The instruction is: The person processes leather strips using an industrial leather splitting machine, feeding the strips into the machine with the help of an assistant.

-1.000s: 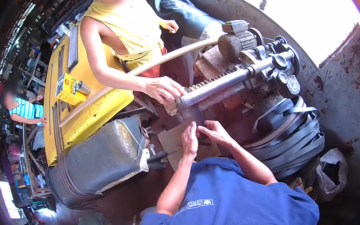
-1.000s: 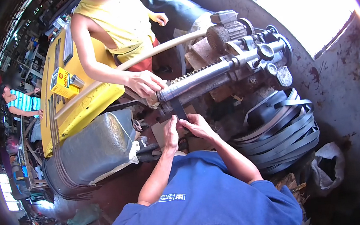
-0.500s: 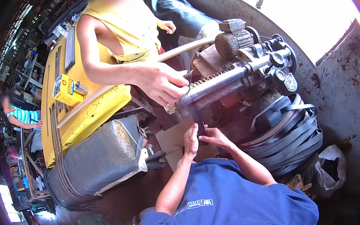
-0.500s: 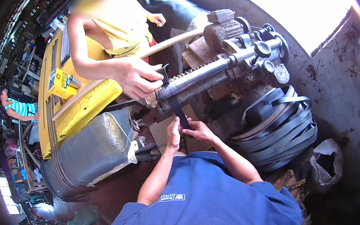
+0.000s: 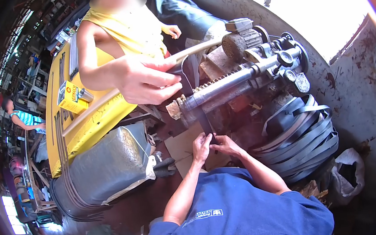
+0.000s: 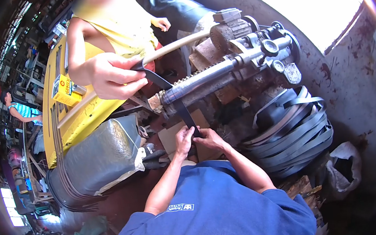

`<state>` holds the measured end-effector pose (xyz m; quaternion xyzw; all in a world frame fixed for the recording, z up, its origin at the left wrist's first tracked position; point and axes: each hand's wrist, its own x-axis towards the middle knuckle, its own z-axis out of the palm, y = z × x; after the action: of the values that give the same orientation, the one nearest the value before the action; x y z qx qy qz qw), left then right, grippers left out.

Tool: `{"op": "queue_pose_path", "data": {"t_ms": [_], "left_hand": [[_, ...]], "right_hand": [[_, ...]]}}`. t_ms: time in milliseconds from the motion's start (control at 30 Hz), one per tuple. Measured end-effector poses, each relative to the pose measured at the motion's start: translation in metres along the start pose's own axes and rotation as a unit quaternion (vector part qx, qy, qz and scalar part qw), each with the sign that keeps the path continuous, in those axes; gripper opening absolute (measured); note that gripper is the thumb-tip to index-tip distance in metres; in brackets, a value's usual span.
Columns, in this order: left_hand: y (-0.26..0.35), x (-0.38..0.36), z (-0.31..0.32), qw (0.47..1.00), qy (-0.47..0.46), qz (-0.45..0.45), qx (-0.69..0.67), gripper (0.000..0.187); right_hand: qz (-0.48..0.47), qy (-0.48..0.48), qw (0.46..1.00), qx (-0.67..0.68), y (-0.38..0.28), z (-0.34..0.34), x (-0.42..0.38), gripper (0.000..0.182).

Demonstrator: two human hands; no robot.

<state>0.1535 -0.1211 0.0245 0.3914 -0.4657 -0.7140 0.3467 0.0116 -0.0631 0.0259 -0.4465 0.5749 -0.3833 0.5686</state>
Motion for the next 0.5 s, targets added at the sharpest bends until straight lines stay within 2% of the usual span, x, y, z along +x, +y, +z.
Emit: {"op": "queue_pose_path", "data": {"t_ms": [67, 167, 200, 300, 333, 433, 467, 500], "left_hand": [[0.001, -0.002, 0.000, 1.000, 0.000, 0.005, 0.018, 0.027], [0.004, -0.003, -0.005, 1.000, -0.014, 0.006, -0.008, 0.049], [0.004, -0.004, -0.003, 1.000, -0.018, 0.008, -0.023, 0.070], [-0.012, 0.000, -0.008, 0.990, -0.029, -0.029, -0.136, 0.074], [-0.017, 0.000, -0.011, 0.986, -0.082, -0.028, -0.145, 0.081], [-0.049, -0.003, -0.031, 0.985, -0.116, -0.090, -0.091, 0.086], [-0.053, -0.009, -0.023, 0.988, -0.058, -0.083, -0.115, 0.081], [-0.058, -0.012, -0.019, 0.990, -0.050, -0.055, -0.119, 0.080]], "right_hand": [[-0.012, -0.002, 1.000, 0.018, -0.019, -0.001, -0.006, 0.025], [-0.025, -0.026, 0.999, 0.041, -0.031, -0.004, -0.007, 0.021], [-0.039, -0.037, 0.997, 0.050, -0.031, -0.004, -0.006, 0.020], [-0.067, -0.043, 0.992, 0.101, -0.048, -0.004, -0.005, 0.017], [-0.057, -0.039, 0.991, 0.118, -0.054, -0.004, -0.005, 0.017], [-0.044, -0.020, 0.990, 0.130, -0.071, -0.007, 0.001, 0.018], [-0.026, -0.011, 0.992, 0.125, -0.084, -0.008, 0.000, 0.018], [-0.009, -0.003, 0.993, 0.120, -0.096, -0.009, -0.001, 0.019]]}}
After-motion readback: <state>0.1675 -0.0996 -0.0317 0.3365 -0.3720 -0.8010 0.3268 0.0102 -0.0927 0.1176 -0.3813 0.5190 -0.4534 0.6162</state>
